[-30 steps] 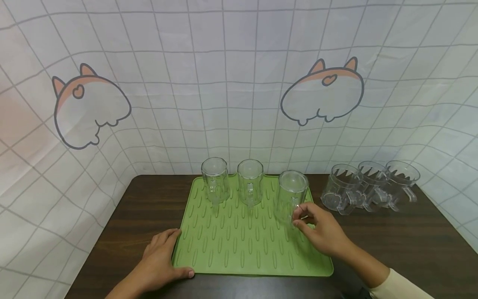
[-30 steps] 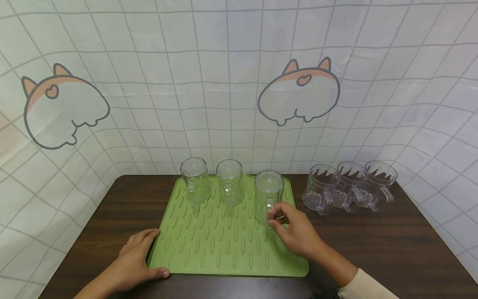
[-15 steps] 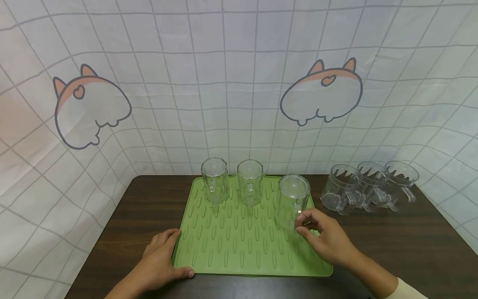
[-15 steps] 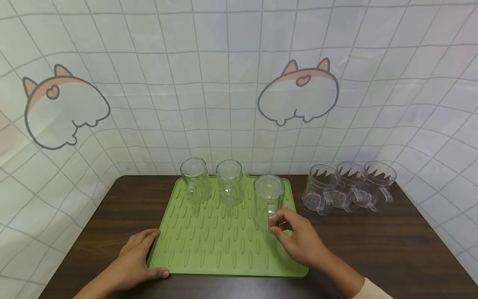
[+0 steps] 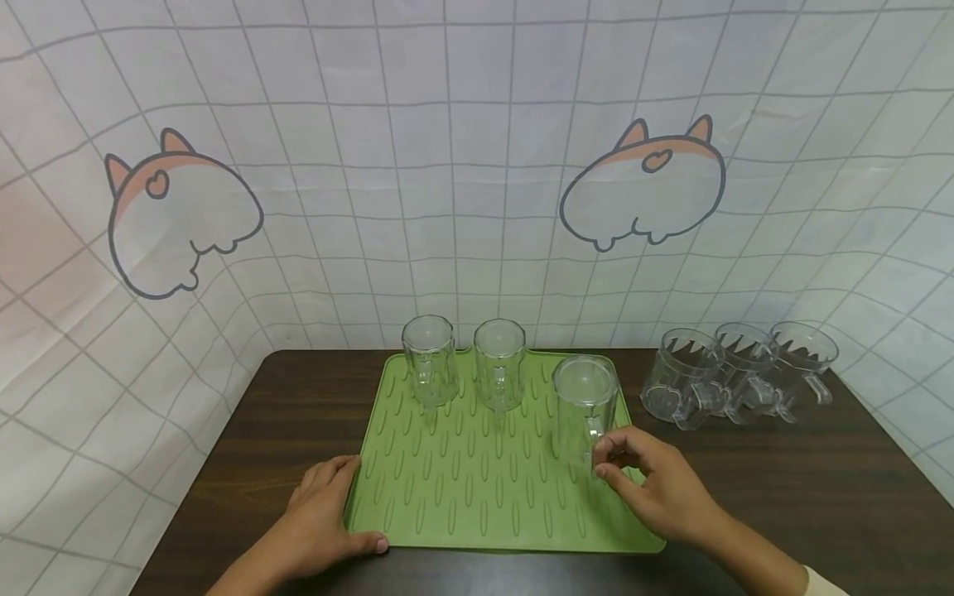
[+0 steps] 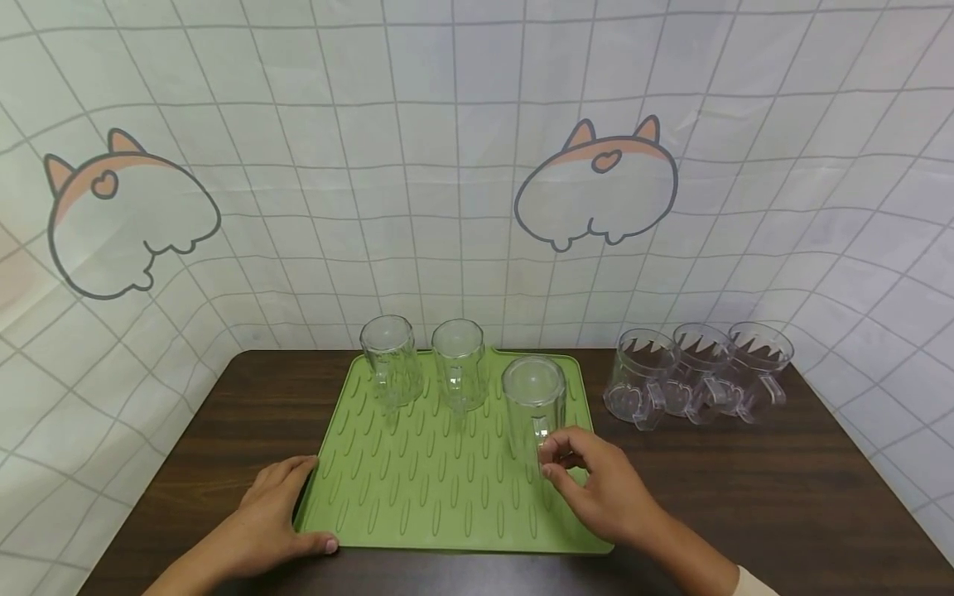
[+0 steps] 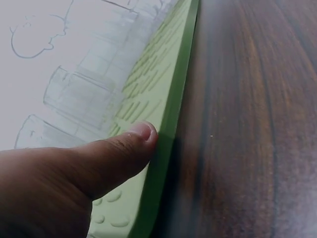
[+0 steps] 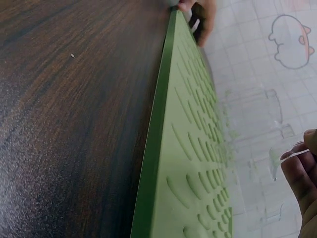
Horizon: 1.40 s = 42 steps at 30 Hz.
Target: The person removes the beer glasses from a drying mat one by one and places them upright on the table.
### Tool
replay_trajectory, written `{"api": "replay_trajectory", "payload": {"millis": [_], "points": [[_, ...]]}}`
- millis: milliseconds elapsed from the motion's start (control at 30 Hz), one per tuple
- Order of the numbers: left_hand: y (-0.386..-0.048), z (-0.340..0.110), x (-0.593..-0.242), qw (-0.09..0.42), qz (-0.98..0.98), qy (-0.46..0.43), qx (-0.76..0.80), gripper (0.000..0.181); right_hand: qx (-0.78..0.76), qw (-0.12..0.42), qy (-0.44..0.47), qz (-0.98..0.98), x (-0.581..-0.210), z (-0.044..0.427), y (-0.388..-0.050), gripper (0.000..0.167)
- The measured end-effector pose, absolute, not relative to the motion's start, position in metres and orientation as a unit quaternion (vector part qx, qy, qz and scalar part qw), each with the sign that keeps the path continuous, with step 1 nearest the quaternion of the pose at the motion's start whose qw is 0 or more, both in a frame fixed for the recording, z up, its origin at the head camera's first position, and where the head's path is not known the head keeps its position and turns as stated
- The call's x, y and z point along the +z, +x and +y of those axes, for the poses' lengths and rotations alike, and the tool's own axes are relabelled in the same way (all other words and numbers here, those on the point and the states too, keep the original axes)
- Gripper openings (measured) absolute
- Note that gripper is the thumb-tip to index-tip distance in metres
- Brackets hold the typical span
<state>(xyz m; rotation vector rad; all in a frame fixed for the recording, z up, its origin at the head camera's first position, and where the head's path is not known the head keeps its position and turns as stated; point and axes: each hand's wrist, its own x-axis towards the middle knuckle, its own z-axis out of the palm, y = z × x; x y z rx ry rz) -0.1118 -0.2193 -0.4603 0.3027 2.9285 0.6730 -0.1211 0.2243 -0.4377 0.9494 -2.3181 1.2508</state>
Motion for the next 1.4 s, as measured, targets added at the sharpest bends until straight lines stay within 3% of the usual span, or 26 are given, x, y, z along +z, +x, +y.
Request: {"api": "replay_trajectory", "payload": {"millis": [633,1400], "points": [[-0.110,-0.195,-0.441,-0.034,0.949,0.134,0.284,0.083,0.414,0.182,0.351,-0.820,-0.439,0.222,-0.115,0.043],[-0.117,-0.160,-0.422,-0.061,0.926,0.191,0.319,0.074,0.398,0.202,0.375,-0.812,-0.438,0.219,-0.117,0.048]]}}
